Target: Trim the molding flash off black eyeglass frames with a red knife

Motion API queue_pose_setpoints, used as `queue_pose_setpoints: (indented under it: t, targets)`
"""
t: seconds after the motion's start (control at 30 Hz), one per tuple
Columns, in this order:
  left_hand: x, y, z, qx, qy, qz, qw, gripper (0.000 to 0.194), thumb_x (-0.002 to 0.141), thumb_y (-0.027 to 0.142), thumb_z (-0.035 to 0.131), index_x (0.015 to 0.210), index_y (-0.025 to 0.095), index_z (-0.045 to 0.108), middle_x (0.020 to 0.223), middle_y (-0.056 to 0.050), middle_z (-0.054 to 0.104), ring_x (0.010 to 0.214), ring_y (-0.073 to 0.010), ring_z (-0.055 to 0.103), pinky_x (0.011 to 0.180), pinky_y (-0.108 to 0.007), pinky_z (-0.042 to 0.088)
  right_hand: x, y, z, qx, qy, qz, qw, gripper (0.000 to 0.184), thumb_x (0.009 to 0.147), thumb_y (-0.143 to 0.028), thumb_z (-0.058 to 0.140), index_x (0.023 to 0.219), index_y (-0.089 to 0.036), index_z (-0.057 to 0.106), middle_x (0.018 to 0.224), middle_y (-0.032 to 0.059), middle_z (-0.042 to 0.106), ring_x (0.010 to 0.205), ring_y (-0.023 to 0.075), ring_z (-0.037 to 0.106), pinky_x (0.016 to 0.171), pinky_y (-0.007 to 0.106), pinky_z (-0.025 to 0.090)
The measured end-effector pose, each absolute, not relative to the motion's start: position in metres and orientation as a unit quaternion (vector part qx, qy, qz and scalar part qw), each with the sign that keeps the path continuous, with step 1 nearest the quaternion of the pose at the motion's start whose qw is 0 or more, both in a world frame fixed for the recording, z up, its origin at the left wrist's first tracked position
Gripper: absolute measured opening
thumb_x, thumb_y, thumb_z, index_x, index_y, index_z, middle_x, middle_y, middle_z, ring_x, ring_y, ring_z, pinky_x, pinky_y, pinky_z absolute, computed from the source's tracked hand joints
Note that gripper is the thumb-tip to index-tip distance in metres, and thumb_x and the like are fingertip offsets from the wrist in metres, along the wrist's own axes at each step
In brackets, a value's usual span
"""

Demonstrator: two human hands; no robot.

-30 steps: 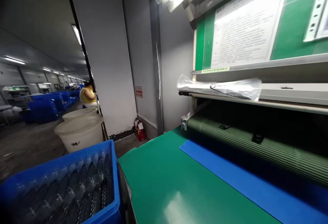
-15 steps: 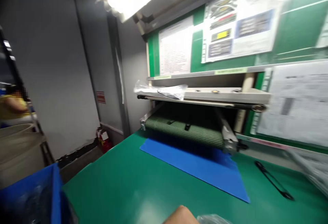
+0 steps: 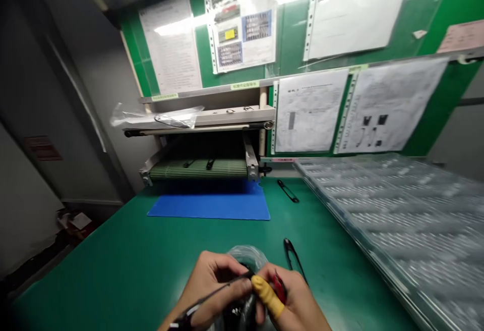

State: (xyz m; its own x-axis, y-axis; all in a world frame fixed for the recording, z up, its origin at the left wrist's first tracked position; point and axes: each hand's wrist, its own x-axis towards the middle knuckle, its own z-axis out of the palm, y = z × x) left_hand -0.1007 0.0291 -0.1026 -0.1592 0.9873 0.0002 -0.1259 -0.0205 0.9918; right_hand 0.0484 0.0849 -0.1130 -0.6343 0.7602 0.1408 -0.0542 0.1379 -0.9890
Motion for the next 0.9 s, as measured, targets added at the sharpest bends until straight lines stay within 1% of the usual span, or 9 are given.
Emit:
queue_pose_setpoints:
  t: [0.13,0.23,0.33,0.4,0.5,0.57,0.67,0.8,0.9]
  targets:
    - [-0.102,0.029,-0.102,0.435,0.515,0.554,0.489,0.03,0.068,0.039,0.077,0.074,0.01,0.071,0.064,-0.004,0.065,0.057,-0.0101,0.056,0.056,-0.02,0.043,0.05,0.088,-0.117,-0.256,-0.629,0.666,0.309,0.045,0.078,-0.059,0.064,0.069,-0.018,0.05,0.047,-0.0001,0.058,0.032,0.0037,0.026,0.036,0.019,0.016]
    - [-0.102,0.027,-0.103,0.44,0.541,0.535,0.476,0.03,0.07,0.035,0.076,0.086,0.01,0.072,0.076,-0.006,0.07,0.059,-0.0128,0.061,0.057,-0.023,0.049,0.051,0.094,-0.119,-0.28,-0.61,0.663,0.33,0.047,0.077,-0.062,0.062,0.072,-0.018,0.048,0.047,-0.0011,0.057,0.03,0.0037,0.028,0.033,0.018,0.016]
    - [-0.101,0.023,-0.104,0.461,0.559,0.54,0.429,0.057,0.069,0.035,0.077,0.119,0.014,0.061,0.108,-0.01,0.068,0.08,-0.0171,0.065,0.069,-0.026,0.055,0.052,0.096,-0.115,-0.321,-0.601,0.63,0.372,0.046,0.08,-0.061,0.059,0.072,-0.018,0.046,0.049,-0.0044,0.053,0.033,0.003,0.028,0.035,0.018,0.018]
    - [-0.101,0.021,-0.102,0.472,0.557,0.566,0.383,0.063,0.077,0.041,0.07,0.131,0.015,0.051,0.12,-0.012,0.063,0.096,-0.0189,0.064,0.08,-0.027,0.055,0.051,0.09,-0.112,-0.334,-0.603,0.623,0.37,0.047,0.08,-0.062,0.058,0.075,-0.018,0.045,0.051,-0.0039,0.054,0.033,0.0033,0.029,0.035,0.018,0.019]
    - [-0.103,0.018,-0.092,0.445,0.547,0.614,0.355,0.044,0.088,0.046,0.054,0.114,0.011,0.062,0.107,-0.012,0.069,0.087,-0.0173,0.067,0.079,-0.027,0.055,0.052,0.073,-0.108,-0.335,-0.614,0.632,0.334,0.045,0.083,-0.062,0.054,0.078,-0.018,0.046,0.05,-0.0046,0.051,0.034,0.005,0.029,0.036,0.02,0.021]
    - [-0.107,0.011,-0.081,0.418,0.518,0.624,0.41,0.039,0.088,0.046,0.054,0.095,0.009,0.068,0.085,-0.01,0.073,0.071,-0.0154,0.068,0.068,-0.024,0.055,0.057,0.061,-0.102,-0.321,-0.657,0.603,0.319,0.039,0.086,-0.057,0.054,0.083,-0.018,0.049,0.055,-0.0046,0.049,0.043,0.0079,0.035,0.042,0.021,0.028]
    - [-0.112,-0.009,-0.064,0.39,0.46,0.601,0.525,0.037,0.086,0.045,0.057,0.079,0.01,0.068,0.062,-0.007,0.07,0.053,-0.0131,0.065,0.05,-0.018,0.051,0.072,0.049,-0.086,-0.268,-0.788,0.464,0.303,0.022,0.09,-0.043,0.05,0.092,-0.022,0.052,0.069,-0.0018,0.05,0.058,0.0125,0.043,0.052,0.023,0.033]
    - [-0.11,-0.041,-0.046,0.384,0.441,0.516,0.626,0.037,0.086,0.045,0.057,0.071,0.012,0.066,0.057,-0.006,0.069,0.044,-0.0112,0.063,0.043,-0.015,0.048,0.084,0.041,-0.052,-0.166,-0.915,0.285,0.232,0.005,0.09,-0.027,0.052,0.092,-0.024,0.056,0.074,0.0007,0.056,0.057,0.014,0.047,0.05,0.026,0.031]
    - [-0.107,-0.054,-0.038,0.37,0.453,0.473,0.66,0.038,0.084,0.049,0.058,0.068,0.015,0.064,0.057,-0.006,0.07,0.045,-0.0106,0.064,0.044,-0.015,0.049,0.079,0.035,-0.03,-0.107,-0.956,0.181,0.203,0.004,0.086,-0.024,0.061,0.082,-0.024,0.061,0.064,0.0005,0.058,0.048,0.0128,0.046,0.044,0.027,0.025]
